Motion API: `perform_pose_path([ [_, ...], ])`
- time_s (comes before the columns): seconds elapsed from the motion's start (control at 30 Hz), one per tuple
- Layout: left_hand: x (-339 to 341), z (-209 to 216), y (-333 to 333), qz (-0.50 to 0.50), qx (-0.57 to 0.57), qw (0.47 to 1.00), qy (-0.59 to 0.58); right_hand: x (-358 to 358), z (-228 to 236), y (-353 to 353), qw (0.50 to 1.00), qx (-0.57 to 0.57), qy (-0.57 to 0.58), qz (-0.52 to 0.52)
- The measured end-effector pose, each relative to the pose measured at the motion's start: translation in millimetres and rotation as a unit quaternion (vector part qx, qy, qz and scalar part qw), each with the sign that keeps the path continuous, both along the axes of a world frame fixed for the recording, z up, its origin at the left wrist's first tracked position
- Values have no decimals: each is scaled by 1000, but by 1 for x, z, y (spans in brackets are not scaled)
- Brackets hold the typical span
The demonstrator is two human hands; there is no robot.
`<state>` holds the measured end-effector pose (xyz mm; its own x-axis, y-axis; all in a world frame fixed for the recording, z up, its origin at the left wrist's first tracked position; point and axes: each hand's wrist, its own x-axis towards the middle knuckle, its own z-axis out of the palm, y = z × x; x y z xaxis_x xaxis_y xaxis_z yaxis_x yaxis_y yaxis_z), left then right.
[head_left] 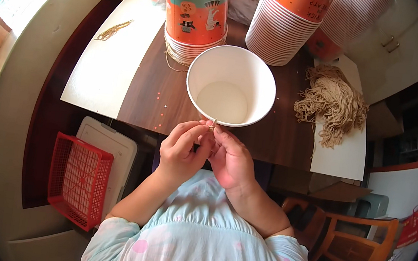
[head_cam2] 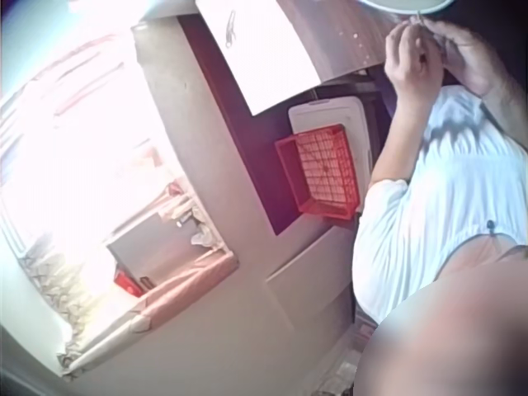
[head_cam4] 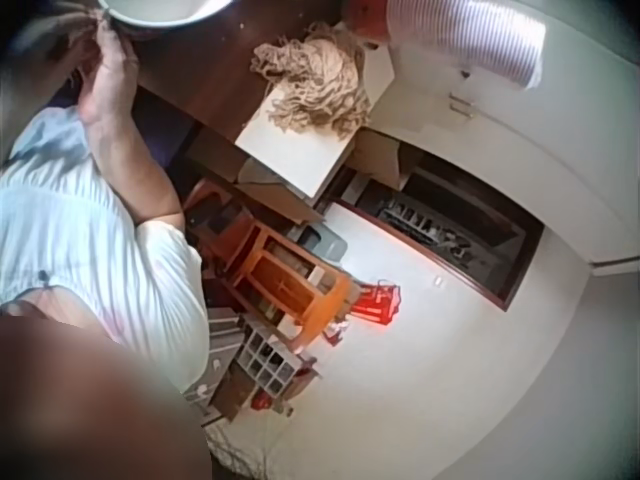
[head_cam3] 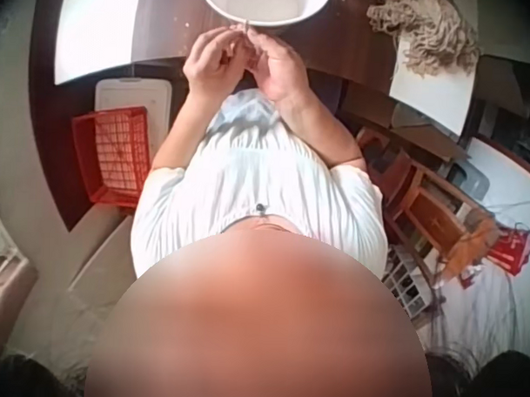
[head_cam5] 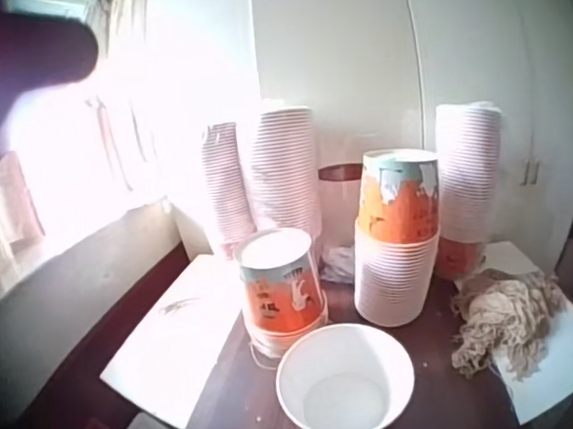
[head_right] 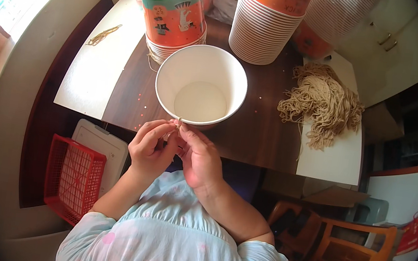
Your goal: Manually threading and knotting string handles onto paper buckets.
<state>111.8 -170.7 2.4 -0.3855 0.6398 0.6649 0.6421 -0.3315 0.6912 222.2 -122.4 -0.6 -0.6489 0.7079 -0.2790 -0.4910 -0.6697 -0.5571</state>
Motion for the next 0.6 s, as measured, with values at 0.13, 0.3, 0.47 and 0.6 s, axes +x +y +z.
perform_pose_path([
  [0.13, -4, -2, 2, 5, 8, 998, 55, 1, 1, -1, 1000, -18, -14, 8],
  [0.3, -8, 1, 2, -24, 13, 995, 96, 3, 3, 2, 1000, -14, -12, 0],
  [0.47, -12, 10, -5, -78, -105, 984, -121, 9, -3, 13, 999, -28, -23, -1],
  [0.6, -20, 12, -9, -134, -171, 929, -301, 15, -2, 20, 998, 10, -62, 11],
])
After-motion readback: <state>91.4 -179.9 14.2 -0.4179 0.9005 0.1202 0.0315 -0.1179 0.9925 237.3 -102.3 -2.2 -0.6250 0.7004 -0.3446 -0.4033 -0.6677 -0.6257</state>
